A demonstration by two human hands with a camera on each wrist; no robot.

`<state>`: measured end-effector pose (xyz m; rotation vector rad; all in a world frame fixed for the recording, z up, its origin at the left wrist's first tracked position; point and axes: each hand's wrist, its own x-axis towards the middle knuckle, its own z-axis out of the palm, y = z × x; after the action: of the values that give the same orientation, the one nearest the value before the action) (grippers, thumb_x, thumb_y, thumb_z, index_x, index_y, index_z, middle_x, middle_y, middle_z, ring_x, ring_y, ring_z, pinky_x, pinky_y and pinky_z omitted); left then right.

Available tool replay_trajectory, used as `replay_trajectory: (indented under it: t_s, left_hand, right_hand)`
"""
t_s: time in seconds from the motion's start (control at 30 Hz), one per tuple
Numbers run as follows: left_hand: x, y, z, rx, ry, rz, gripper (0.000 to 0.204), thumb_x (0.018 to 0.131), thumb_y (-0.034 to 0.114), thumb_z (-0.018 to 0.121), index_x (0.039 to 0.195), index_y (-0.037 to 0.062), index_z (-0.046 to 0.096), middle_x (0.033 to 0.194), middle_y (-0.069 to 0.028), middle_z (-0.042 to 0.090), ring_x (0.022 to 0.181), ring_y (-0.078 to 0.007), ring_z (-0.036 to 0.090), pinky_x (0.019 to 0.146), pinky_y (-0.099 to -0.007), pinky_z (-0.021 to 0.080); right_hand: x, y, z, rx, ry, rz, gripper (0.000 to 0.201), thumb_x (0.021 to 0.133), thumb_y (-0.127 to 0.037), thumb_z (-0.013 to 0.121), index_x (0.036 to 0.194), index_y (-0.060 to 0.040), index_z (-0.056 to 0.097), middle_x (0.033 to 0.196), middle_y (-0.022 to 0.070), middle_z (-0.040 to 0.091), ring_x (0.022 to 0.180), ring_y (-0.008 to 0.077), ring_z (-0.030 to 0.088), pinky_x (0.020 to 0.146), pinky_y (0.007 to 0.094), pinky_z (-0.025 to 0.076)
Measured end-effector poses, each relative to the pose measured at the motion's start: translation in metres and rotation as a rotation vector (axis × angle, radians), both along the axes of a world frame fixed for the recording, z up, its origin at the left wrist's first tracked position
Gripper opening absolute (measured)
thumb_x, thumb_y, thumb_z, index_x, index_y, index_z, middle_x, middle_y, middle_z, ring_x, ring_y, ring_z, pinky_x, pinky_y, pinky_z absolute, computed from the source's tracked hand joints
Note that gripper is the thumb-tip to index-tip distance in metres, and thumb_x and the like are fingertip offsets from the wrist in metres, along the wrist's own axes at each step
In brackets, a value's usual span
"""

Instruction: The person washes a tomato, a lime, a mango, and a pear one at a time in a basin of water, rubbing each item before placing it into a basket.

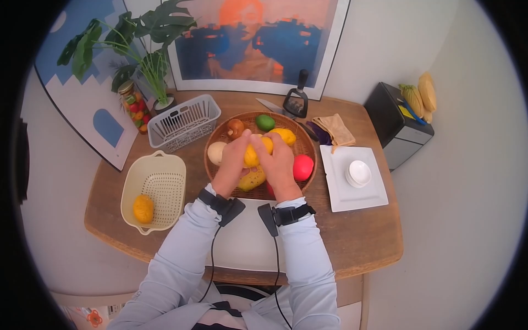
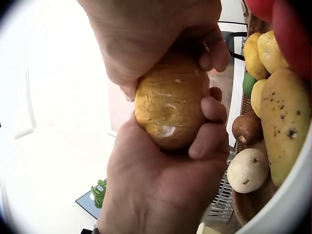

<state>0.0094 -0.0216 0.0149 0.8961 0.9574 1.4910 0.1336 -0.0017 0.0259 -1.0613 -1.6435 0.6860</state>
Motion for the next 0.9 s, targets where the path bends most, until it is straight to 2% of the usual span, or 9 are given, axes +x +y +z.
replay_trajectory:
  t_s: [0.1,0.17,0.27,0.37,0.47,0.57,0.77,0.8,0.9]
  left_hand:
    - [-0.011,-0.005,0.010,-0.127,-0.153,-0.087,0.046,0.098,0.049,0.055,0.097,0.0043,0.065,0.080,-0.0038,0.065,0.062,-0.0084,0.060,0.040,-0.0213,0.037]
    - [-0.010,0.001,0.000,-0.103,-0.162,-0.065,0.048,0.098,0.051,0.054,0.098,0.0052,0.065,0.082,-0.0033,0.064,0.064,-0.0076,0.060,0.042,-0.0212,0.038]
    - [-0.004,-0.001,-0.002,0.001,0.197,0.043,0.044,0.097,0.049,0.058,0.098,0.0052,0.065,0.080,-0.0031,0.063,0.064,-0.0062,0.058,0.044,-0.0216,0.038]
    - [0.006,0.003,-0.010,0.286,0.458,0.217,0.040,0.095,0.045,0.063,0.097,0.0047,0.064,0.081,-0.0030,0.064,0.066,-0.0052,0.057,0.046,-0.0221,0.038]
    - [0.006,-0.003,-0.005,0.258,0.551,0.196,0.036,0.096,0.042,0.061,0.103,0.0072,0.063,0.082,-0.0002,0.061,0.068,-0.0065,0.058,0.047,-0.0209,0.040]
    - [-0.001,-0.002,0.001,-0.009,0.204,0.017,0.039,0.095,0.042,0.063,0.094,0.0031,0.063,0.076,-0.0050,0.063,0.054,-0.0089,0.056,0.039,-0.0245,0.036]
    - [-0.004,-0.007,0.018,-0.184,-0.232,-0.084,0.043,0.100,0.044,0.052,0.093,0.0032,0.063,0.067,-0.0042,0.060,0.046,-0.0123,0.056,0.036,-0.0245,0.035]
    - [-0.005,-0.005,0.012,-0.124,-0.166,-0.088,0.042,0.099,0.044,0.053,0.095,0.0031,0.063,0.070,-0.0045,0.061,0.049,-0.0120,0.057,0.036,-0.0242,0.036]
    - [-0.005,0.000,-0.003,0.032,0.099,-0.044,0.038,0.099,0.041,0.055,0.104,0.0043,0.061,0.081,-0.0040,0.063,0.060,-0.0101,0.059,0.041,-0.0231,0.039]
  right_hand:
    - [-0.006,-0.012,0.012,0.152,0.003,0.056,0.055,0.090,-0.051,0.064,0.102,0.0030,0.065,0.086,0.0219,0.069,0.083,0.0363,0.069,0.073,0.0409,0.053]
    - [-0.007,-0.009,0.009,0.078,-0.045,-0.014,0.056,0.090,-0.052,0.063,0.100,0.0030,0.065,0.085,0.0237,0.069,0.083,0.0377,0.068,0.073,0.0415,0.052]
    - [-0.002,0.001,-0.001,-0.026,-0.063,-0.094,0.057,0.091,-0.053,0.060,0.097,0.0034,0.065,0.083,0.0267,0.067,0.083,0.0406,0.067,0.072,0.0429,0.051]
    - [0.004,0.010,-0.008,-0.128,-0.049,-0.135,0.058,0.092,-0.054,0.058,0.094,0.0039,0.065,0.081,0.0288,0.066,0.081,0.0435,0.066,0.071,0.0449,0.051]
    - [0.005,0.011,-0.008,-0.153,-0.052,-0.132,0.058,0.092,-0.054,0.057,0.094,0.0041,0.065,0.080,0.0283,0.066,0.079,0.0432,0.066,0.070,0.0448,0.050]
    - [0.002,0.006,-0.006,-0.083,-0.004,-0.093,0.055,0.092,-0.051,0.059,0.096,0.0034,0.065,0.080,0.0262,0.067,0.078,0.0408,0.067,0.070,0.0434,0.051]
    - [-0.006,-0.007,0.006,0.116,0.000,-0.019,0.047,0.090,-0.044,0.066,0.102,0.0012,0.064,0.083,0.0225,0.068,0.077,0.0375,0.068,0.071,0.0413,0.052]
    - [-0.006,-0.006,0.005,0.171,-0.010,-0.019,0.046,0.089,-0.043,0.067,0.103,0.0009,0.064,0.083,0.0221,0.068,0.078,0.0375,0.068,0.071,0.0413,0.052]
    - [-0.005,-0.006,0.005,0.044,-0.065,-0.131,0.047,0.090,-0.044,0.065,0.102,0.0015,0.065,0.084,0.0233,0.068,0.081,0.0382,0.068,0.074,0.0413,0.052]
